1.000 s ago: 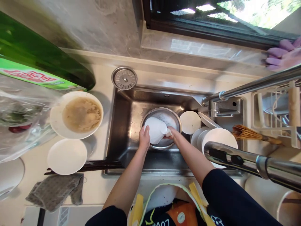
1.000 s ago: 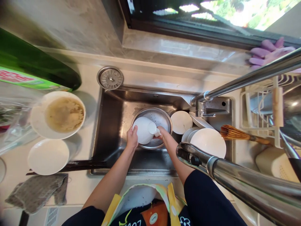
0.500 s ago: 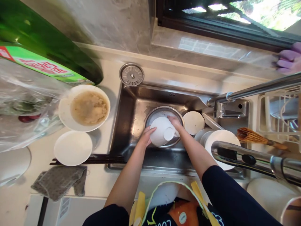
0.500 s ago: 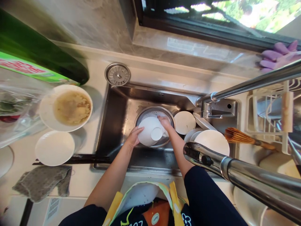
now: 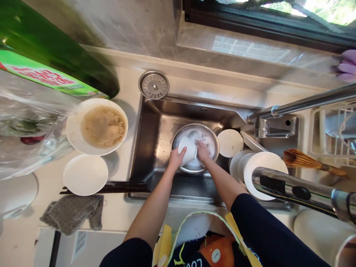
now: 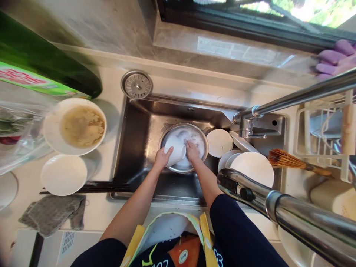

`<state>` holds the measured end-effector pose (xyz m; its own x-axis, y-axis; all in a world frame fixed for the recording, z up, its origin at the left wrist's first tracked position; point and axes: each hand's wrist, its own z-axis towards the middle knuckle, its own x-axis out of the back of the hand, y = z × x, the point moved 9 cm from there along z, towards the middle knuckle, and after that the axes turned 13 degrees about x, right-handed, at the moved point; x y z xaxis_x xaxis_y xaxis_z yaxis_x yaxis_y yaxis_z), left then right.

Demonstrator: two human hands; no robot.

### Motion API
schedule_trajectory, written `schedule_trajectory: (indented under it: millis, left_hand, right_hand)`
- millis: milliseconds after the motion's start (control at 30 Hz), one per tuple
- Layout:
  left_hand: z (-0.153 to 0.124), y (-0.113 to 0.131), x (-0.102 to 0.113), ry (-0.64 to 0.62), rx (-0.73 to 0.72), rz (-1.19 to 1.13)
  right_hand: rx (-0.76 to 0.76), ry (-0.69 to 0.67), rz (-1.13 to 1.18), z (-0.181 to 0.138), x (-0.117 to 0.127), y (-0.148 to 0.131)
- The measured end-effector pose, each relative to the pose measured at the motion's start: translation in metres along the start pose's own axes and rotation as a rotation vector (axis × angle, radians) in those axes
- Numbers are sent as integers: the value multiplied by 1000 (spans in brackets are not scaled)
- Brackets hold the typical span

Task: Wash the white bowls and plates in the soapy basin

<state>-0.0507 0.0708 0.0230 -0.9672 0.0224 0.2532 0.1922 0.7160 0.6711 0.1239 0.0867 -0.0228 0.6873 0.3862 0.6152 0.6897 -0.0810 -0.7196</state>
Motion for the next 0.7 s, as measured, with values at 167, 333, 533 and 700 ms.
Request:
schedule_trajectory:
  millis: [167,333,533,700]
  left_hand:
    - [-3,4,2,68,-16,36]
    - [-5,5,-1,90,-3,60]
    - [-5,2,-2,50,-61,36]
    - [-9,2,-5,40,-98,60]
  right_hand:
    - [-35,185,244,-8,45,-19]
    - [265,100,334,-41,52,-102]
    - [330,29,113,-9,19,-124]
    - [-222,-64,276,46,10,-43]
